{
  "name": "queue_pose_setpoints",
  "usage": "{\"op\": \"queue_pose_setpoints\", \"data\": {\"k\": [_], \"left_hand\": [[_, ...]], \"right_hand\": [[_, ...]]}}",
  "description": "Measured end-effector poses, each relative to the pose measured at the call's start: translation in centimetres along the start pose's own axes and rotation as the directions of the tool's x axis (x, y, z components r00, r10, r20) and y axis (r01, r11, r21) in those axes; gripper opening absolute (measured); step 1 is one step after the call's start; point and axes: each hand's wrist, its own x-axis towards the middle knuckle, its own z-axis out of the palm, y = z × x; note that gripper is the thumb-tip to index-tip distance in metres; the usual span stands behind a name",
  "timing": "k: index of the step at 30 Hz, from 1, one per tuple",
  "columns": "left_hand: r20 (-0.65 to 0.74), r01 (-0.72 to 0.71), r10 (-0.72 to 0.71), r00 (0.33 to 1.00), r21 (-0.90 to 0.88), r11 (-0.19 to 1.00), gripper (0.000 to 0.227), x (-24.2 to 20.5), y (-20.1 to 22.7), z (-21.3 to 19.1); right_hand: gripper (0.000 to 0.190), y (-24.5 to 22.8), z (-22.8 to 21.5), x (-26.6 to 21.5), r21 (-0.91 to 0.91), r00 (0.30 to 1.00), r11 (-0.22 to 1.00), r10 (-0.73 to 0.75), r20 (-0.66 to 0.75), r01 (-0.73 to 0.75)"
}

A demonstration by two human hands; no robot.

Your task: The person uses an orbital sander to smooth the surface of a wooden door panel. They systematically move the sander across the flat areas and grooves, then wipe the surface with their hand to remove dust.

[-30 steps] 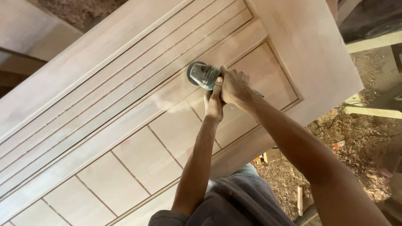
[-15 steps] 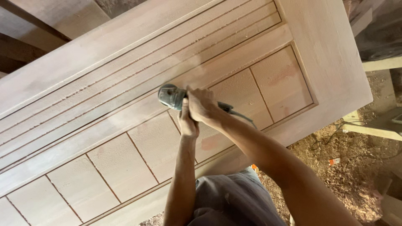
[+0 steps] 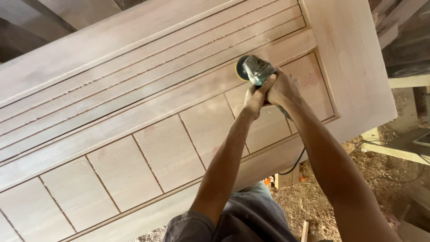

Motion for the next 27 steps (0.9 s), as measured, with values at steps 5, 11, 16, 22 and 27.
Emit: {"op": "queue_pose_setpoints", "data": {"k": [5, 11, 16, 22, 27], "left_hand": [[-0.073, -0.08, 0.078, 0.994, -0.024, 0.996, 0.087, -3.5, 3.4, -6.5], [-0.173, -0.209, 0.179, 0.969, -0.177, 0.962, 0.067, -13.4, 4.9, -19.0], [-0.328, -0.375, 0.266, 0.906, -0.334, 0.865, 0.056, -21.5, 6.9, -29.0], [-0.429, -0.481, 0.374, 0.822, -0.171, 0.86, 0.05, -30.3, 9.3, -35.5], [-0.377, -0.526, 0.455, 0.807, -0.106, 0.844, 0.052, -30.8, 13.7, -34.9]], "right_hand": [[0.044, -6.2, 3.6, -1.5, -0.072, 0.988, 0.987, -0.15, -0.046, 0.146], [0.032, -14.9, 15.3, -5.8, -0.05, 0.918, 0.92, -0.381, 0.113, 0.388], [0.027, -25.0, 21.8, -12.8, -0.088, 0.791, 0.787, -0.602, 0.109, 0.611], [0.057, -30.4, 23.9, -20.5, -0.019, 0.649, 0.674, -0.703, 0.29, 0.739], [0.06, -32.8, 23.7, -19.9, -0.068, 0.554, 0.551, -0.83, 0.056, 0.832]]}}
